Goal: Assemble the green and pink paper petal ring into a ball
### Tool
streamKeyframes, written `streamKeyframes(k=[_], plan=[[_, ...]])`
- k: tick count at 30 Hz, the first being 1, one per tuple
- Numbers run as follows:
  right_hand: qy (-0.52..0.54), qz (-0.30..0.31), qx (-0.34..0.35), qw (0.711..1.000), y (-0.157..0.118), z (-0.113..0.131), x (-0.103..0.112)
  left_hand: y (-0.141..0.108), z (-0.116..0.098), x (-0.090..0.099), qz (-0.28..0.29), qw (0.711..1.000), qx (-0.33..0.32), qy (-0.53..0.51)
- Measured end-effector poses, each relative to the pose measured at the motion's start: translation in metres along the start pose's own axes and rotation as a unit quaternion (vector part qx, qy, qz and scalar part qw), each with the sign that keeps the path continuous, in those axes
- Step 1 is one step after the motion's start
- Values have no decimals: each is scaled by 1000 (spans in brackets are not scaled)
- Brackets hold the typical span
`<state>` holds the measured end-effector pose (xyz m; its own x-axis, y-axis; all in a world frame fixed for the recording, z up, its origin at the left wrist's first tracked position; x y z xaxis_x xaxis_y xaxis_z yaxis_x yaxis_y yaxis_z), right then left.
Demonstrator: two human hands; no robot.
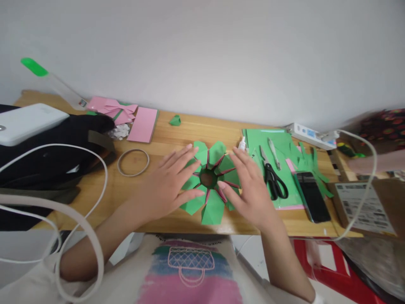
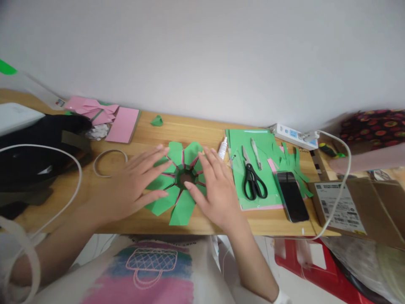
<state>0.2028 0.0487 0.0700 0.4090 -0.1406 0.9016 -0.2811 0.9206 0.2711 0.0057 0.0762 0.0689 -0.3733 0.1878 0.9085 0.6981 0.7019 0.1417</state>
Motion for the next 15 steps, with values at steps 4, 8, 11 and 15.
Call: streamKeyframes(k=[4,8,11,15], plan=[[28,-42,-43,998,-12,-13,2,-4,15,-4,-15,997,37,-60],[110,-123,-185,969,-37,-35,-7,-13,32,-12,-85,971,130,-180],[290,-231,-398,839,-69,-61,-18,-30,53,-21,-168,890,273,-324],[490,-183,-454,722,-81,-66,-47,-37,59,-41,-126,839,300,-436]])
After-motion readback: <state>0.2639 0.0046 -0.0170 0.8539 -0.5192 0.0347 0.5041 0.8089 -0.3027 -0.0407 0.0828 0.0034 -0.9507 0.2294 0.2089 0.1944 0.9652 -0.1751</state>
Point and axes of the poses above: each hand's wrist, its own y-axis towards the middle knuckle, its own x-axis out of the back of the hand, z = x × y, the point moved 4 cm from there along y, towards the middle knuckle, and after that the axes turned 5 degrees about -y, right-handed, at the moved point
